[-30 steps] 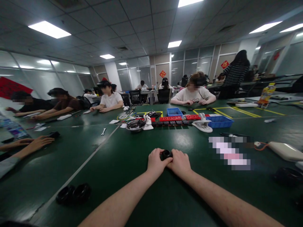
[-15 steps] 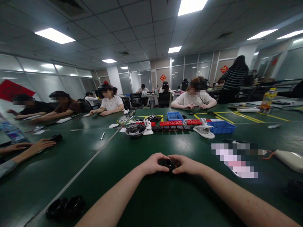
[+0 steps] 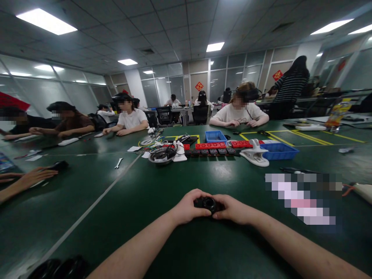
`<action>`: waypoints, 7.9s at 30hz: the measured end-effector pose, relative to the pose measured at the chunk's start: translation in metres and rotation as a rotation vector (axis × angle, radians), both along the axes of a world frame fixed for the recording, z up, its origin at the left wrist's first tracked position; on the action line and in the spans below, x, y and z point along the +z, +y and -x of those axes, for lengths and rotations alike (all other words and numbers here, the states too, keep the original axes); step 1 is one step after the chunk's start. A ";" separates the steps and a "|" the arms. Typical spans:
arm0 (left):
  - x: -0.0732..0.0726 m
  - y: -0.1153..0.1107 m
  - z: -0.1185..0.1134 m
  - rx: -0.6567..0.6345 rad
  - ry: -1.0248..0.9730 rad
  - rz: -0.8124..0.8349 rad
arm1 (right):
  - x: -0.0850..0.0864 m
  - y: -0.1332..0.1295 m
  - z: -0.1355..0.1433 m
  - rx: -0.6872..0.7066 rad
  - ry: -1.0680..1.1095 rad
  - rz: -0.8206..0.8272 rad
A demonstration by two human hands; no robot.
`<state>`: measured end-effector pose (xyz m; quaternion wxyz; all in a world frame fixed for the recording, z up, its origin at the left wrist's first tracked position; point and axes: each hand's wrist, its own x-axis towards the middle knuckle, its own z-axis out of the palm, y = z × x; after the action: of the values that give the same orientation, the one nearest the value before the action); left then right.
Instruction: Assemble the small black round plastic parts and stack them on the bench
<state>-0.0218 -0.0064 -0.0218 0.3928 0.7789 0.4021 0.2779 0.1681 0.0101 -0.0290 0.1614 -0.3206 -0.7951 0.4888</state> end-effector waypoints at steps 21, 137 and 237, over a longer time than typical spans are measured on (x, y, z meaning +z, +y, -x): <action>-0.003 -0.012 -0.007 0.084 0.052 -0.060 | -0.011 -0.004 0.002 -0.181 -0.030 -0.063; 0.012 -0.028 -0.011 0.001 0.171 -0.156 | 0.003 -0.015 -0.007 0.007 -0.017 0.042; 0.012 -0.030 -0.015 0.085 0.285 -0.222 | -0.006 -0.019 -0.006 -0.141 -0.101 -0.103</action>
<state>-0.0072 -0.0367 -0.0094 0.2313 0.8313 0.4530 0.2241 0.1745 -0.0084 -0.0351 0.1713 -0.3913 -0.8019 0.4177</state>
